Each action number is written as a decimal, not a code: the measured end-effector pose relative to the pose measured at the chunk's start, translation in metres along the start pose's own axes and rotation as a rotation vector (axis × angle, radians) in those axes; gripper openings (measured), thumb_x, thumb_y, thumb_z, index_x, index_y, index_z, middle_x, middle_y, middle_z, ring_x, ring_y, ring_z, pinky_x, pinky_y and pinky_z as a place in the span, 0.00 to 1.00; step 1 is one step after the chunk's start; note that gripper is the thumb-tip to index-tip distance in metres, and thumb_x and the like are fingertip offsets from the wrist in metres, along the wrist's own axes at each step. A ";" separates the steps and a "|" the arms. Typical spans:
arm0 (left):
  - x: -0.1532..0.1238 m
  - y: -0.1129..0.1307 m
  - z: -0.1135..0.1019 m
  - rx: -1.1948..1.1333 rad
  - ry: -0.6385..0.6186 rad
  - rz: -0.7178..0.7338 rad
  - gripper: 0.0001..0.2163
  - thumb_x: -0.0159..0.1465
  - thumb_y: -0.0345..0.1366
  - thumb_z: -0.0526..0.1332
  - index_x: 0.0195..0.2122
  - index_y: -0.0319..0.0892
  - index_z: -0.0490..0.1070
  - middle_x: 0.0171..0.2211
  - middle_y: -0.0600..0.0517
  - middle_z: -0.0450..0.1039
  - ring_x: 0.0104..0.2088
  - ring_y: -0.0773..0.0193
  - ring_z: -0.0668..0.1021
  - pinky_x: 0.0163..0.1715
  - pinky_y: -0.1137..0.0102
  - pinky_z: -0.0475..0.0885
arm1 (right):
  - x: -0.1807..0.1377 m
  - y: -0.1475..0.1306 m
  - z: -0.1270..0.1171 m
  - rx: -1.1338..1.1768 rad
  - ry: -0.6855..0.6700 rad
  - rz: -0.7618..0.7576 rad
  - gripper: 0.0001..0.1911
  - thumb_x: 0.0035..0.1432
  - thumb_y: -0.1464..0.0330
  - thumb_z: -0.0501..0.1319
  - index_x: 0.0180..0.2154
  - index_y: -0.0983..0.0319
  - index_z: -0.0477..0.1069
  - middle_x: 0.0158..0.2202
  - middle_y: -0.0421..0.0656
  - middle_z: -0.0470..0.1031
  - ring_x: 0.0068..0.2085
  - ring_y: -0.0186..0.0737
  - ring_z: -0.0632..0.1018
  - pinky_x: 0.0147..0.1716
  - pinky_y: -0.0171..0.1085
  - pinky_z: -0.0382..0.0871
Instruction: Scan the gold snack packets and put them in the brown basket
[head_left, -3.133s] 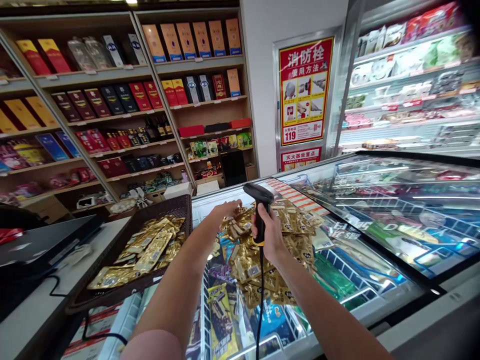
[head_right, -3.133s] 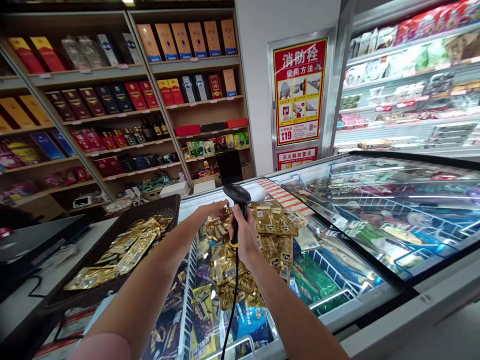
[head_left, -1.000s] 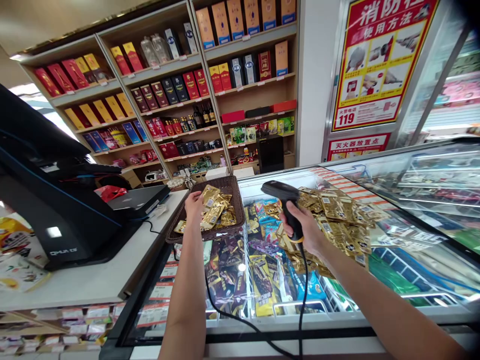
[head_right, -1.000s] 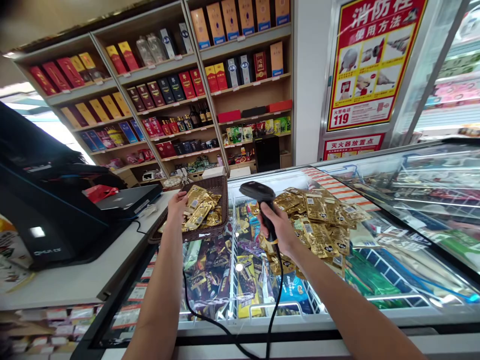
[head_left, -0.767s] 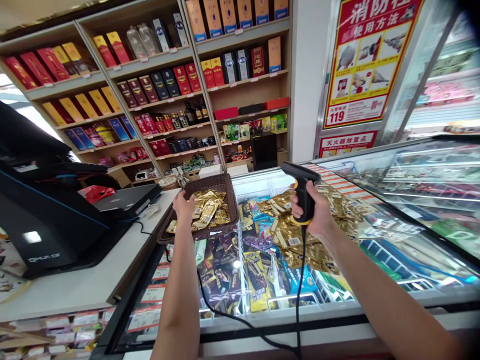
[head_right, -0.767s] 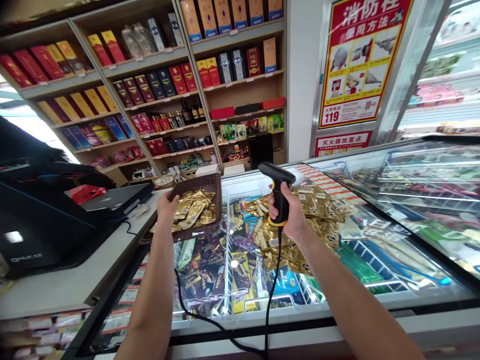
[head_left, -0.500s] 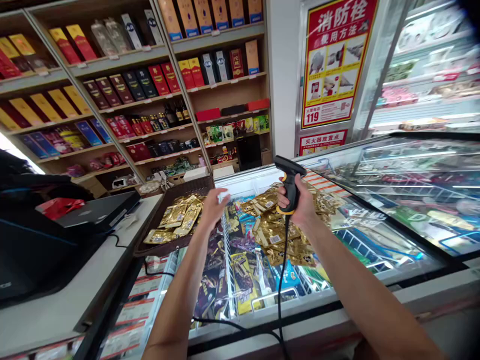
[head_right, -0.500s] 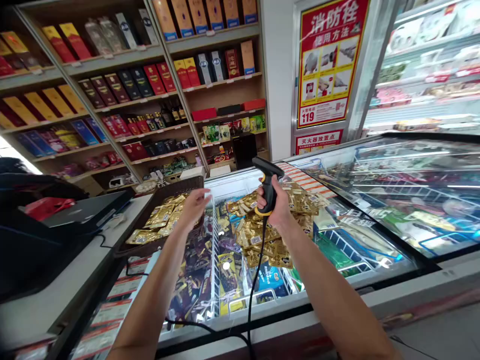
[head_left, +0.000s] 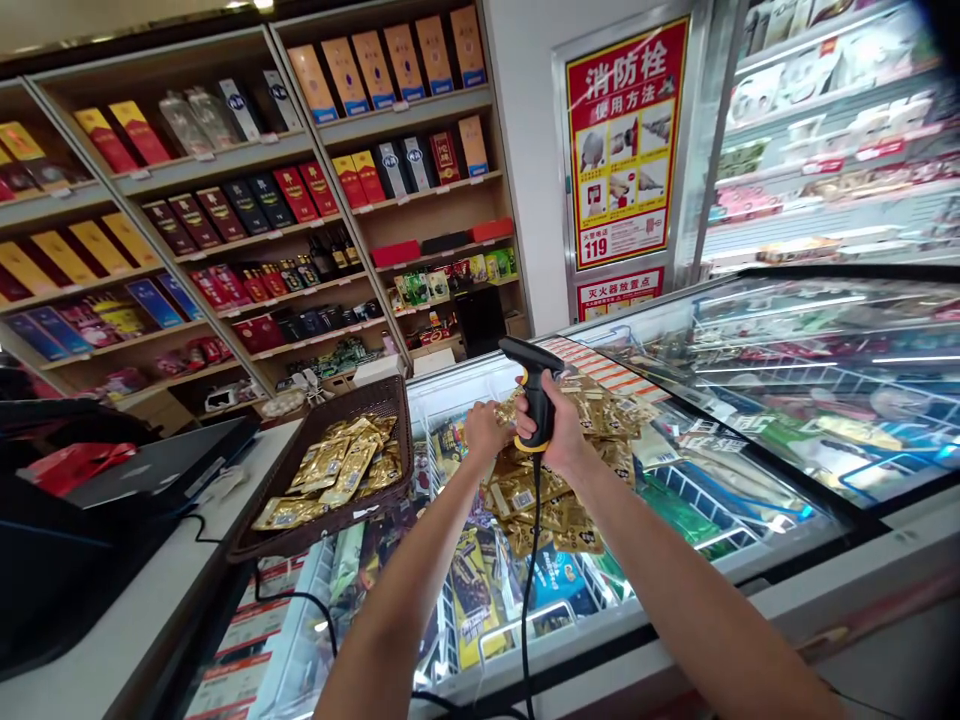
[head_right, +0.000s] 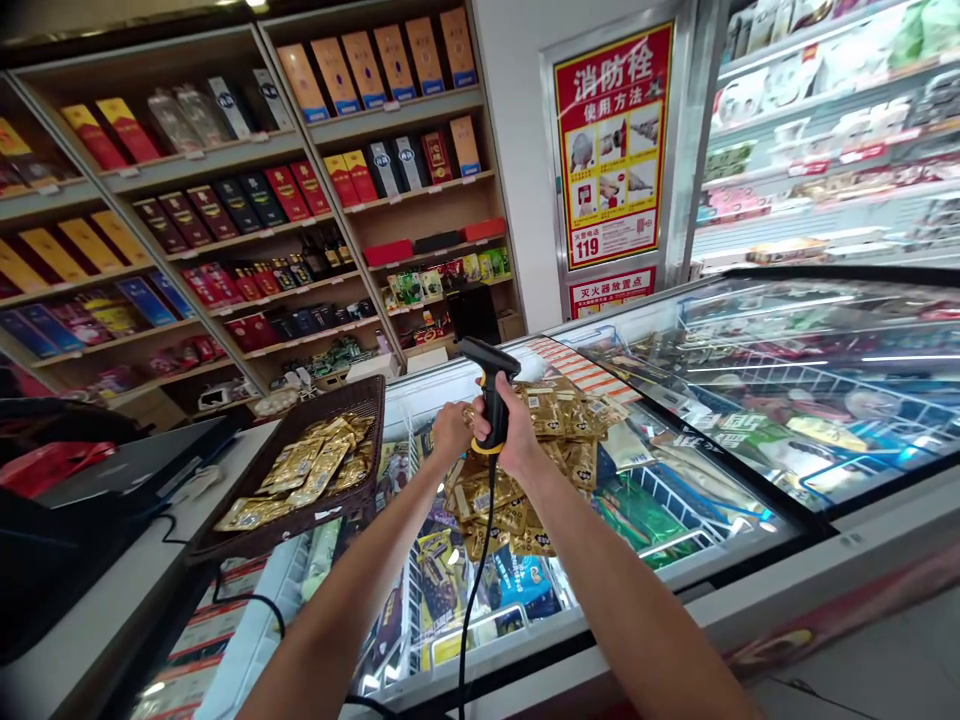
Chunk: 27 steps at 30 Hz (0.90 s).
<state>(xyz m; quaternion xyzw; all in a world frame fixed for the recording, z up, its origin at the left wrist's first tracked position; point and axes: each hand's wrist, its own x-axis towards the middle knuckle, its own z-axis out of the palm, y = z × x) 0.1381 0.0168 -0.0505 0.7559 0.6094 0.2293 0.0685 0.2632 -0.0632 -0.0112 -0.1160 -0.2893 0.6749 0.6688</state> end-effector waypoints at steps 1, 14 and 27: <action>-0.002 -0.003 -0.002 -0.026 0.035 0.018 0.17 0.61 0.37 0.66 0.51 0.43 0.76 0.52 0.41 0.76 0.53 0.49 0.77 0.48 0.63 0.69 | 0.000 0.000 0.000 -0.002 0.000 -0.002 0.27 0.50 0.45 0.71 0.39 0.59 0.69 0.24 0.33 0.68 0.17 0.25 0.62 0.15 0.29 0.56; -0.031 -0.091 -0.134 -0.832 0.204 -0.071 0.20 0.50 0.49 0.71 0.39 0.41 0.79 0.32 0.50 0.79 0.30 0.61 0.77 0.29 0.71 0.68 | -0.029 0.033 0.028 -0.266 -0.019 0.083 0.26 0.49 0.47 0.73 0.34 0.60 0.68 0.25 0.34 0.67 0.17 0.24 0.62 0.15 0.29 0.54; -0.051 -0.119 -0.180 -0.925 0.388 -0.160 0.23 0.46 0.49 0.73 0.39 0.39 0.79 0.30 0.51 0.79 0.27 0.63 0.77 0.25 0.73 0.68 | -0.053 0.071 0.028 -0.737 -0.252 0.149 0.24 0.55 0.48 0.69 0.36 0.59 0.66 0.18 0.31 0.62 0.16 0.26 0.60 0.17 0.31 0.50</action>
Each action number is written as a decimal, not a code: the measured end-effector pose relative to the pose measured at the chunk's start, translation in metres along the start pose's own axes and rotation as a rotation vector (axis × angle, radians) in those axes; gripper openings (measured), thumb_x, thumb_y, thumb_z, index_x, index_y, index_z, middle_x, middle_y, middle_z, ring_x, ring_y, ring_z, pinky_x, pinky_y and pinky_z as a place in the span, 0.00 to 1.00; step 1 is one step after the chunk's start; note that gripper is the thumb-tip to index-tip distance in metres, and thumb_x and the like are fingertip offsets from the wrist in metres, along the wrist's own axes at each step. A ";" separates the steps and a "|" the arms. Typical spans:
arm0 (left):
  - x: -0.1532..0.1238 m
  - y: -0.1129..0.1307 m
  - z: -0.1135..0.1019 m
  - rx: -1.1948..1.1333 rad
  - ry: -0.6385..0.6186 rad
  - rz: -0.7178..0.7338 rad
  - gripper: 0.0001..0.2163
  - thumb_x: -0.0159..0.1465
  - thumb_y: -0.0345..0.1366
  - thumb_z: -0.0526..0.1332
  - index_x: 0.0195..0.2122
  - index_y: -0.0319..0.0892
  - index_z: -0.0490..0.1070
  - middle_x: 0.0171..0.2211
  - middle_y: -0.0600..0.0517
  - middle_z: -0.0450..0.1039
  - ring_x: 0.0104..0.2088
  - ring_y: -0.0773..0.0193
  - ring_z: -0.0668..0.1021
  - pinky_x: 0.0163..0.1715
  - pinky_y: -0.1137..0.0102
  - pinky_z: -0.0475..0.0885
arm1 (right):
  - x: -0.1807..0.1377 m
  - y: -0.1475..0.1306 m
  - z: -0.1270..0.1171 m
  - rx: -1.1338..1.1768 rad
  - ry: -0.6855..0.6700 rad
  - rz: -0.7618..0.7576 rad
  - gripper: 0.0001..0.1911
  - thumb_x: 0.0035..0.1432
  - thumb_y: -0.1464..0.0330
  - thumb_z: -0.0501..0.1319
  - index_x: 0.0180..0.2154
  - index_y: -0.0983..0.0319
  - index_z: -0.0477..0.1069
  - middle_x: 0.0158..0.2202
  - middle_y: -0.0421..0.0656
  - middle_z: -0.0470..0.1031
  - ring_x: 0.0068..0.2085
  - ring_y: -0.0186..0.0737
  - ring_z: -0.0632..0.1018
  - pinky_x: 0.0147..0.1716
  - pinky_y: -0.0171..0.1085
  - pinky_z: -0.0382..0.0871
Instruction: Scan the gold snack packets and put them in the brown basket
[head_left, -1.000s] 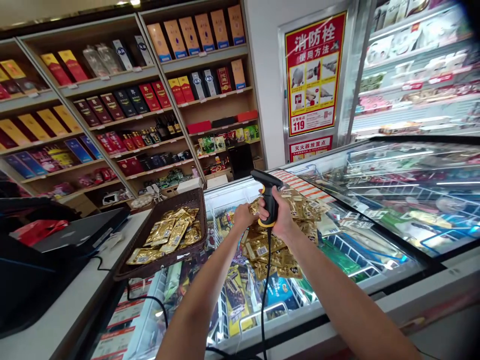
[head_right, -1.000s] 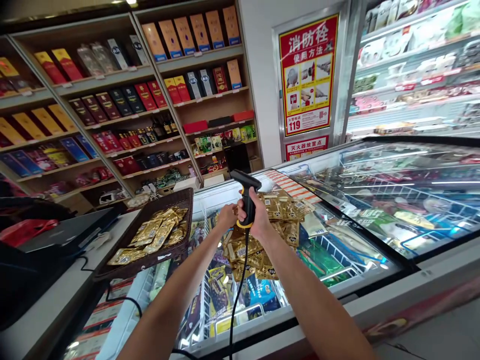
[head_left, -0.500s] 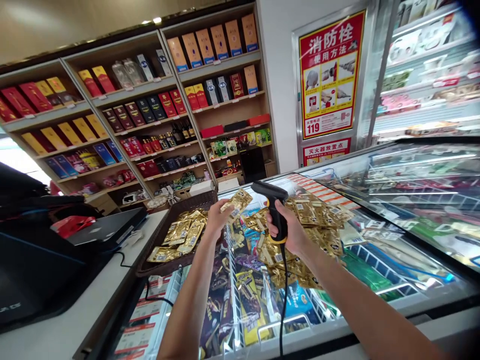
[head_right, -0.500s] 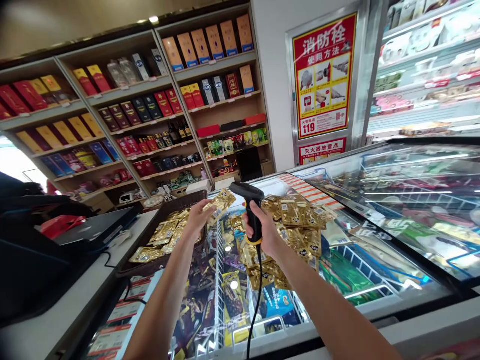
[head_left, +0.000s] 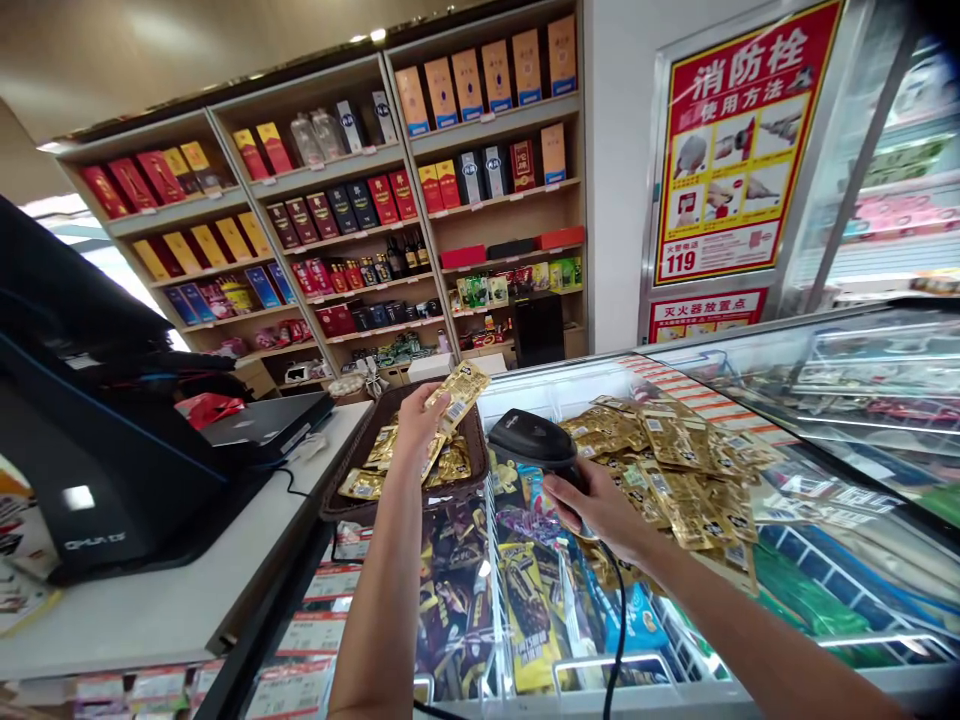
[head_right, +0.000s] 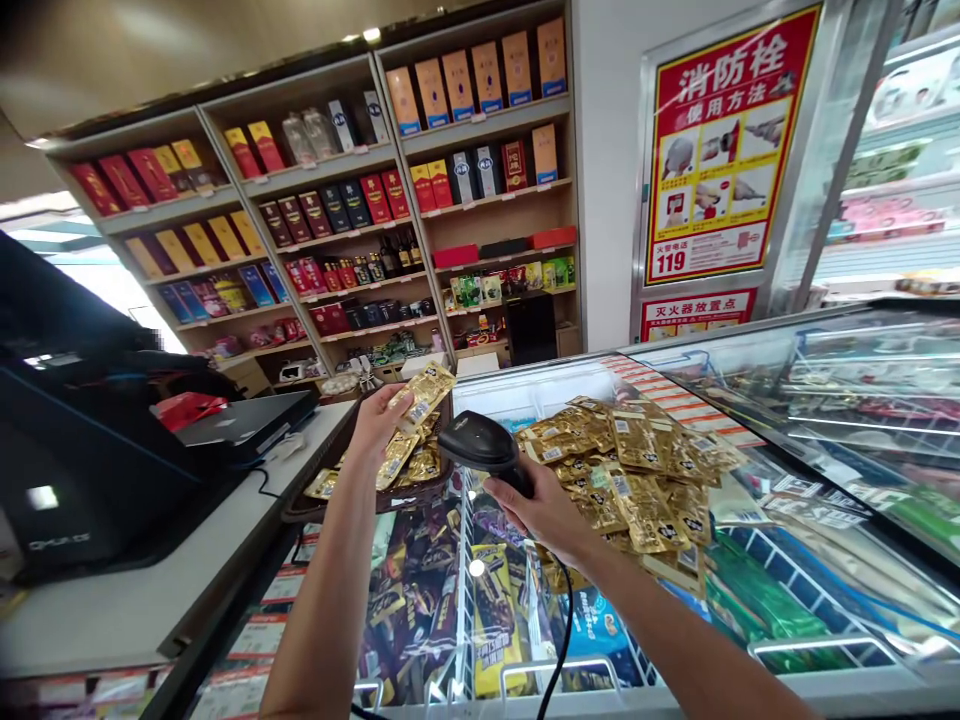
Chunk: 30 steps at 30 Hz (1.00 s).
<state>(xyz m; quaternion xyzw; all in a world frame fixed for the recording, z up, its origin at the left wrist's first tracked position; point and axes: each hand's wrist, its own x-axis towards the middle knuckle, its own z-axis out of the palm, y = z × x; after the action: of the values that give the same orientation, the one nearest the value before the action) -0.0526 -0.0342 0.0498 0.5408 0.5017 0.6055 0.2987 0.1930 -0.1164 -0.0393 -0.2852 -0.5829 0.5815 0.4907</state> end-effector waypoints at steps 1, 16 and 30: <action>0.000 0.000 0.000 0.002 0.007 -0.001 0.22 0.47 0.48 0.73 0.39 0.39 0.79 0.30 0.51 0.79 0.27 0.63 0.77 0.25 0.73 0.68 | 0.000 0.000 0.001 -0.016 0.005 0.004 0.24 0.55 0.47 0.69 0.36 0.59 0.66 0.17 0.31 0.61 0.16 0.27 0.59 0.17 0.31 0.50; 0.003 -0.009 0.009 0.059 0.001 -0.003 0.21 0.48 0.46 0.71 0.40 0.39 0.79 0.32 0.50 0.79 0.30 0.62 0.78 0.28 0.72 0.69 | 0.003 -0.001 -0.001 0.003 0.056 0.024 0.23 0.52 0.48 0.71 0.37 0.59 0.70 0.17 0.32 0.62 0.15 0.28 0.61 0.14 0.31 0.51; 0.002 -0.014 0.009 0.055 -0.036 -0.047 0.20 0.49 0.49 0.72 0.38 0.41 0.78 0.30 0.51 0.78 0.29 0.62 0.77 0.25 0.72 0.67 | 0.003 0.002 -0.003 0.022 0.111 0.005 0.22 0.55 0.48 0.69 0.35 0.59 0.68 0.19 0.33 0.65 0.16 0.27 0.62 0.16 0.31 0.56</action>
<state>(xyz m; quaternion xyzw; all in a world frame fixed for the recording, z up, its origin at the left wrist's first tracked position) -0.0470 -0.0259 0.0370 0.5475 0.5254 0.5746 0.3067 0.1938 -0.1120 -0.0411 -0.3132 -0.5477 0.5724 0.5238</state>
